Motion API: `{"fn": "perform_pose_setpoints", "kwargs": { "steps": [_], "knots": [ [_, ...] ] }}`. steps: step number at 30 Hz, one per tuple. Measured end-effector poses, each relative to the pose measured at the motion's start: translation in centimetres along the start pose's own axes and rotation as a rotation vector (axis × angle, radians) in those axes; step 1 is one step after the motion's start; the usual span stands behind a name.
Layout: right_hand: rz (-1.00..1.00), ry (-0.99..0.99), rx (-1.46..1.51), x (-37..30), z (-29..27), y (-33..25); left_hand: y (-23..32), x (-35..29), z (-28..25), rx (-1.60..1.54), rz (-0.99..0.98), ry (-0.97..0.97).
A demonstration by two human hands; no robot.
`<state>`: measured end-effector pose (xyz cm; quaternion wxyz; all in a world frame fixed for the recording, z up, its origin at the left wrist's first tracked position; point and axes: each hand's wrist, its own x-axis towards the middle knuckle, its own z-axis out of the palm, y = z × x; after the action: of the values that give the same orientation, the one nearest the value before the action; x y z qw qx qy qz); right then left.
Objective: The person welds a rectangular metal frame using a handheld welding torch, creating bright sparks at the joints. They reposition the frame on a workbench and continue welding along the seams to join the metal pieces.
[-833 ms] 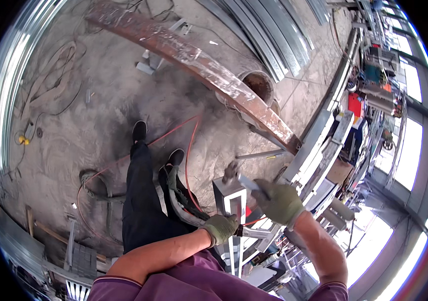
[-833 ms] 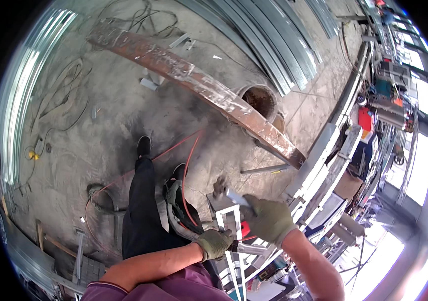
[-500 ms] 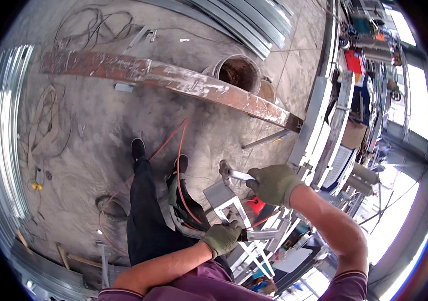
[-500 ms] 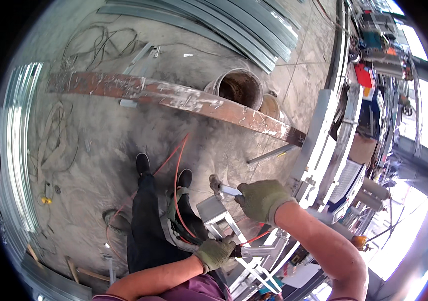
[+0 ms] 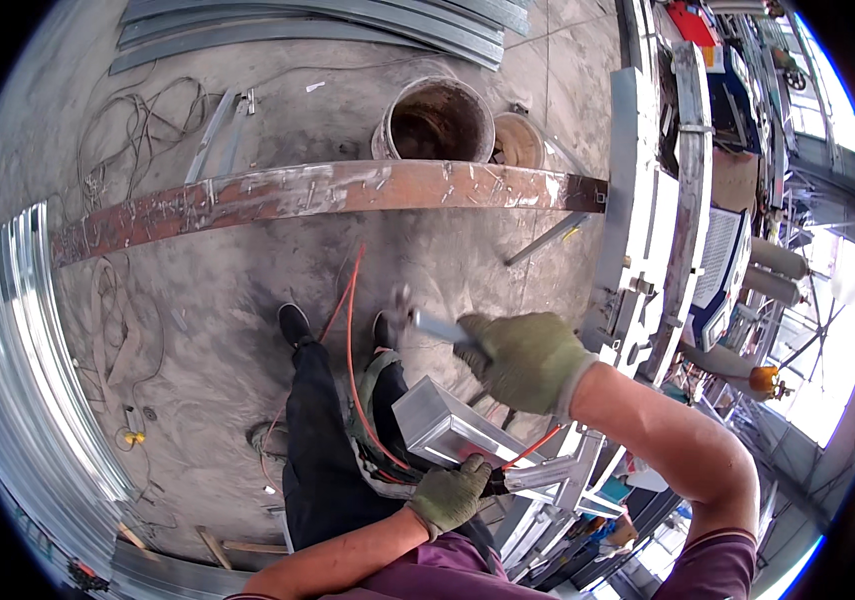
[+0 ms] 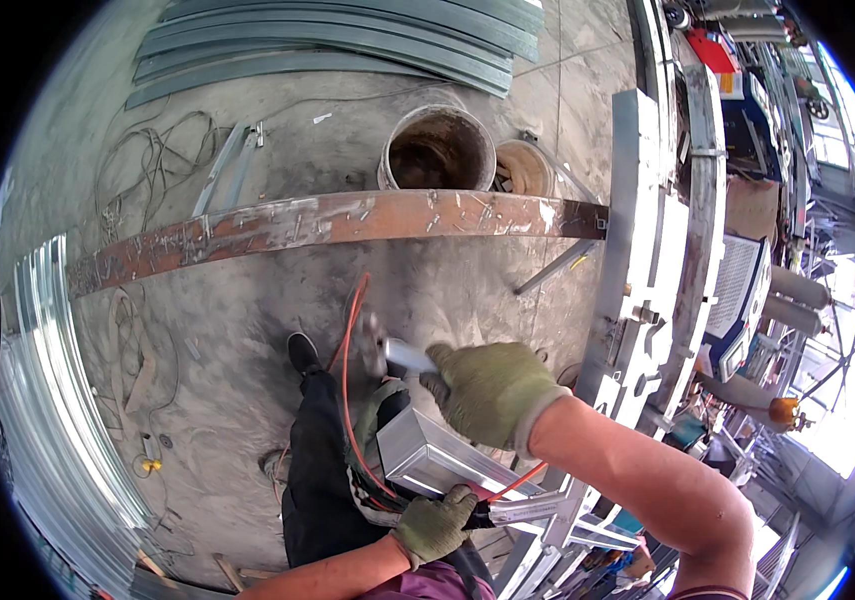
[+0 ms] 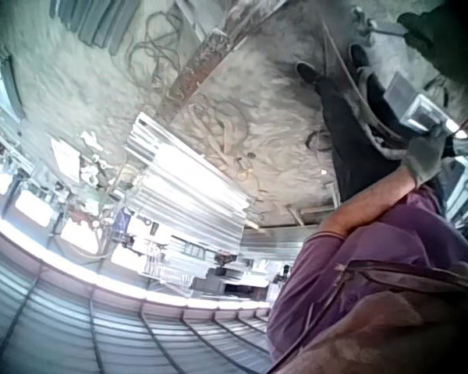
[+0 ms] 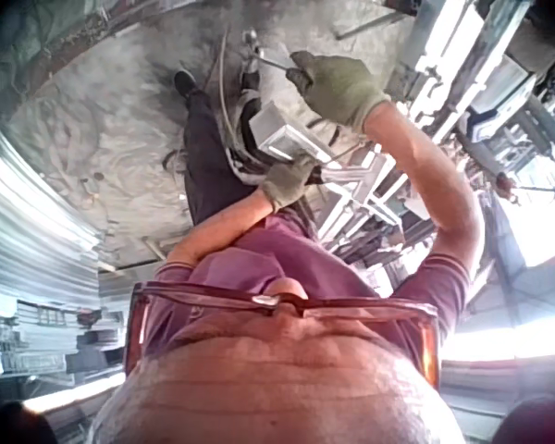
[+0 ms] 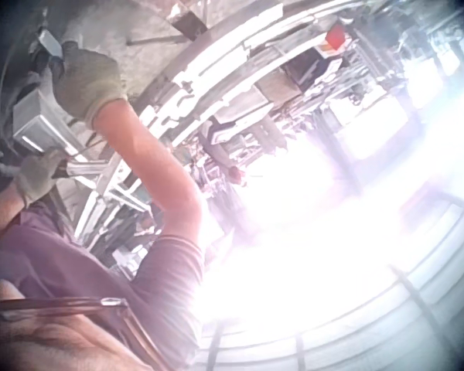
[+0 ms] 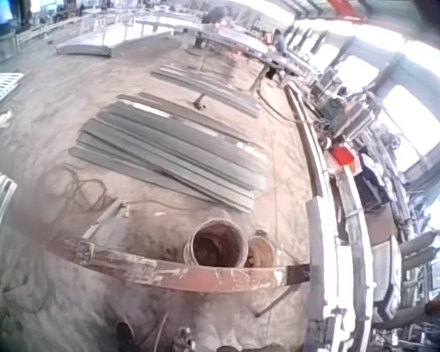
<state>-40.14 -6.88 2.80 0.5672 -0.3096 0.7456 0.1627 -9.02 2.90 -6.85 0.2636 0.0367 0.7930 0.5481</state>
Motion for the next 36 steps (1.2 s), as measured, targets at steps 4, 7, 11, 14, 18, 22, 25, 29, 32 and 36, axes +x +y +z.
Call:
{"fn": "perform_pose_setpoints", "kwargs": {
  "steps": [4, 7, 11, 14, 18, 22, 25, 29, 32, 36],
  "knots": [
    [-0.107, -0.154, -0.216, 2.6, 2.4, 2.7, 0.0, -0.4, 0.3, 0.010, -0.019, -0.030],
    [-0.095, -0.045, -0.030, 1.7, 1.9, 4.2, 0.2, -0.2, 0.2, 0.008, -0.041, 0.028],
    [-0.142, 0.103, 0.163, -1.1, 0.4, 4.6, 0.9, 0.3, -0.9, -0.034, -0.086, 0.020],
    [-0.194, -0.031, 0.133, -1.4, 1.0, 5.8, 1.4, 0.3, -2.1, -0.017, -0.112, -0.024],
    [-0.199, -0.080, 0.098, -1.4, 2.3, 8.0, 1.5, 0.0, -1.6, -0.019, -0.093, 0.069],
    [-0.197, 0.205, 0.285, -2.5, 2.4, 10.7, 1.7, 0.1, -1.1, -0.018, -0.150, 0.048],
    [-0.261, 0.469, 0.380, -3.1, 3.8, 12.4, 1.8, -0.1, -1.4, 0.015, -0.175, 0.009],
    [-0.249, 0.558, 0.521, -5.4, 4.0, 14.4, 1.8, -0.1, -1.3, 0.030, -0.182, 0.000],
    [-0.120, 0.629, 0.774, -8.8, 4.5, 16.4, 2.2, 0.3, -1.7, 0.042, -0.227, -0.037],
    [0.159, 1.028, 1.067, -14.0, 13.2, 21.1, 2.3, 0.3, -2.5, 0.046, -0.269, -0.071]
  ]
}}
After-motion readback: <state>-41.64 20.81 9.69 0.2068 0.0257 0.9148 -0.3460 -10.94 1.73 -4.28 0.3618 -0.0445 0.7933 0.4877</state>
